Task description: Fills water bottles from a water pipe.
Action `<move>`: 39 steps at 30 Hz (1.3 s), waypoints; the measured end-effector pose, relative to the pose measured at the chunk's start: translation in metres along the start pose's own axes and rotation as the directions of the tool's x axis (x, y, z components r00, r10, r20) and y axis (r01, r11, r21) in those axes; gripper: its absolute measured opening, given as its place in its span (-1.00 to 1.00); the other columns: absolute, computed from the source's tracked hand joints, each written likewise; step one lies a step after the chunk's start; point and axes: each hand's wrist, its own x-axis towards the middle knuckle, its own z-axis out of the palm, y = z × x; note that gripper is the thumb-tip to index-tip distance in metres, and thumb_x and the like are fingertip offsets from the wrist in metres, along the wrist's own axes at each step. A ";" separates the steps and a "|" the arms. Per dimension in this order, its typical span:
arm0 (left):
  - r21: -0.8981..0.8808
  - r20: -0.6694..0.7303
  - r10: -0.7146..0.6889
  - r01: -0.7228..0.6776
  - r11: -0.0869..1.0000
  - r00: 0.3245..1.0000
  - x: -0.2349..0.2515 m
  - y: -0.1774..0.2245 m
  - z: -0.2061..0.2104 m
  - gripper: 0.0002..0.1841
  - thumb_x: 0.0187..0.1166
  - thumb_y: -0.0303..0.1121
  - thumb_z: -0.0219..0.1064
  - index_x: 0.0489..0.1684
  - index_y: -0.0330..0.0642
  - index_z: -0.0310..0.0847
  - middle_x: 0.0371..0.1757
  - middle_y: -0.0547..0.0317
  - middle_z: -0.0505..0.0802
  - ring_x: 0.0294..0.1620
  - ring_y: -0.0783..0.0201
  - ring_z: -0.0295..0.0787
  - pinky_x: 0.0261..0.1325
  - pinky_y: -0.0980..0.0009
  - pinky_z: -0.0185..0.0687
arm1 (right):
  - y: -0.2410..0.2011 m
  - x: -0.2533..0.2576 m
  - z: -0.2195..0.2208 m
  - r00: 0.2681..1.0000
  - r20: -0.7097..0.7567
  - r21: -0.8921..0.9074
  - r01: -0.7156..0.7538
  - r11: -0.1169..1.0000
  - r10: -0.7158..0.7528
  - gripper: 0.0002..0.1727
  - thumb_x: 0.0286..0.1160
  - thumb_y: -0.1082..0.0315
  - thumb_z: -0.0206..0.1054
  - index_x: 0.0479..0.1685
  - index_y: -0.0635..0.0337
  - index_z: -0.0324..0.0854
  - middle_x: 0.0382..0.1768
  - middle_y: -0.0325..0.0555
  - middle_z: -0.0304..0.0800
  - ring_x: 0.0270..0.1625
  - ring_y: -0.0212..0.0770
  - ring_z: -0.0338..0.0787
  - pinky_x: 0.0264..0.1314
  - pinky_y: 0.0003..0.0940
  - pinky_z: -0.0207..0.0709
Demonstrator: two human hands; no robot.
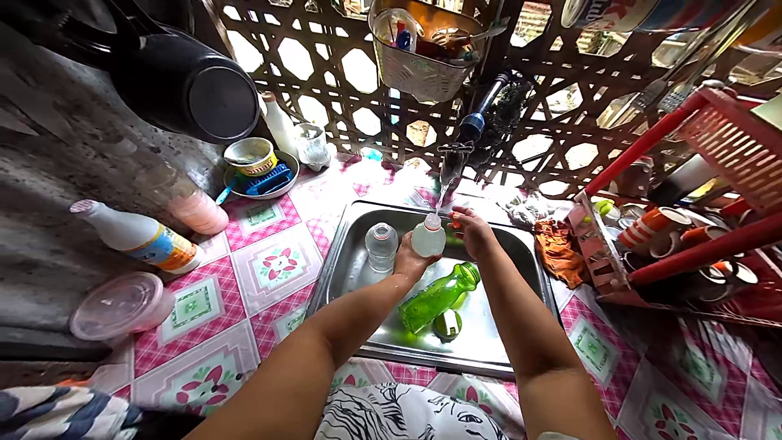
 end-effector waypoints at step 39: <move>0.088 0.191 0.012 -0.029 0.996 0.981 -0.001 0.017 -0.035 0.11 -0.02 0.15 0.77 0.69 -0.03 0.32 0.47 -0.04 0.71 0.52 0.05 0.62 0.60 -0.06 0.47 | -0.068 -0.001 0.016 0.851 0.524 -0.720 0.470 0.511 -0.044 -0.56 0.56 0.24 0.46 0.39 0.15 0.68 0.23 0.09 0.81 0.34 -0.02 0.76 0.52 0.11 0.51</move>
